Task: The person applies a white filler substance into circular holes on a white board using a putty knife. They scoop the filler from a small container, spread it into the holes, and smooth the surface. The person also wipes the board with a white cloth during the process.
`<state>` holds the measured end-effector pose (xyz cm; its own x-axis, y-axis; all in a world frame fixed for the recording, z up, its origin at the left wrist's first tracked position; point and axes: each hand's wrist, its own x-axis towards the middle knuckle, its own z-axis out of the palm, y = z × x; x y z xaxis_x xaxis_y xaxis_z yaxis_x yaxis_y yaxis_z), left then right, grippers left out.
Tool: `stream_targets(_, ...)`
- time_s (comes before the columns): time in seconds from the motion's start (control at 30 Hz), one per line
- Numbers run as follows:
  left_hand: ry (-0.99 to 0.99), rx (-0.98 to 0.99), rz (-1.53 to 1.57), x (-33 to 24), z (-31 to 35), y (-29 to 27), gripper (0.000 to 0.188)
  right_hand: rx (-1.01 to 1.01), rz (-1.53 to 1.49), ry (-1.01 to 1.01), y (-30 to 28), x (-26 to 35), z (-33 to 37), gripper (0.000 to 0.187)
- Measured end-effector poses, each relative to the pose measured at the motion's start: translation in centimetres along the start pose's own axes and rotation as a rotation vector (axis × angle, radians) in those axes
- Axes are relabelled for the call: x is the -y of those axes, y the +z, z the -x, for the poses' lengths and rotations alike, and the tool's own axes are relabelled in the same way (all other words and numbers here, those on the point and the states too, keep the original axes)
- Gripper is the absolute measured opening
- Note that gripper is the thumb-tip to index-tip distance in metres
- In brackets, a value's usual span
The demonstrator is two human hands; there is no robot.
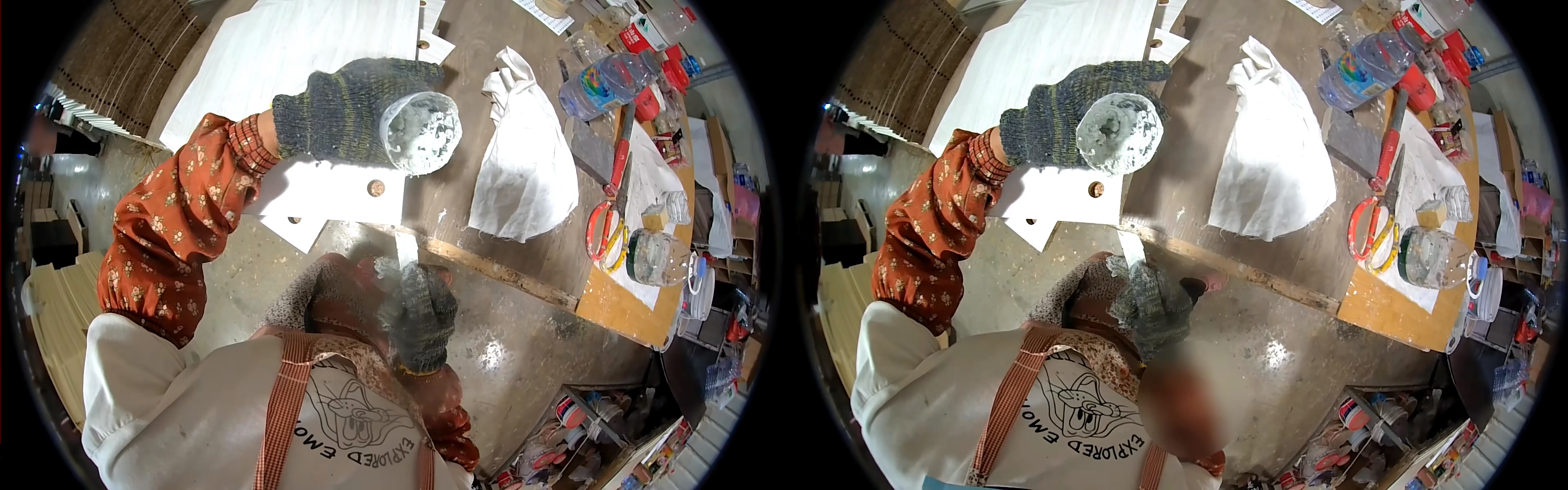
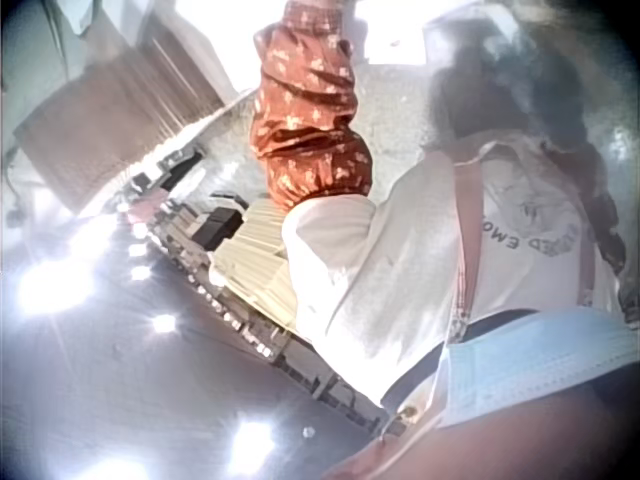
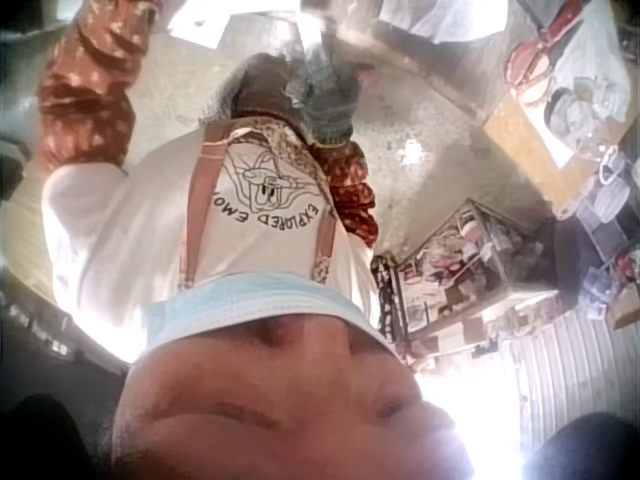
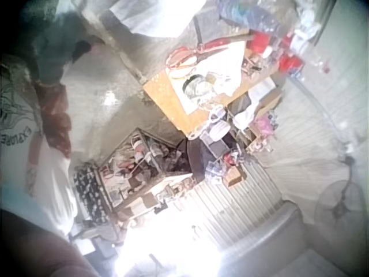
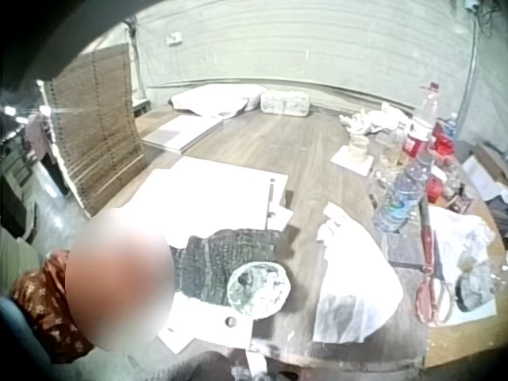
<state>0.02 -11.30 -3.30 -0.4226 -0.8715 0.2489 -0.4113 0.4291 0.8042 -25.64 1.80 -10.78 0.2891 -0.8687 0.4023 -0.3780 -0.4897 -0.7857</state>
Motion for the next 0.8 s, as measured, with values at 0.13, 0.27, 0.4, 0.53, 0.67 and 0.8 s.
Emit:
stream_targets(0.13, 0.105, -0.023, -0.08, 0.7, -0.1, 0.4, 0.076, 0.139, -0.084, 0.213, -1.4, 0.7, -1.2, 0.022)
stream_targets(0.27, 0.102, -0.014, -0.057, 0.8, -0.3, 0.2, 0.078, 0.193, -0.181, 0.565, -2.4, 1.6, -1.1, 0.028)
stream_targets(0.4, 0.077, 0.011, 0.01, 0.8, -0.2, 0.0, 0.077, 0.147, 0.074, 0.24, -2.9, 1.7, -2.0, 0.034)
stream_targets(0.53, -0.017, 0.018, 0.067, 0.7, 0.0, 0.1, 0.075, 0.204, 0.081, -0.087, -3.7, 0.9, -2.8, 0.037)
stream_targets(0.67, 0.017, 0.009, 0.063, 0.9, 0.0, 0.2, 0.074, 0.268, 0.133, -0.067, -4.0, 0.8, -3.3, 0.034)
stream_targets(0.8, 0.078, 0.017, -0.06, 0.9, -0.2, 0.0, 0.075, 0.222, 0.231, -0.243, -4.0, 0.6, -4.1, 0.03)
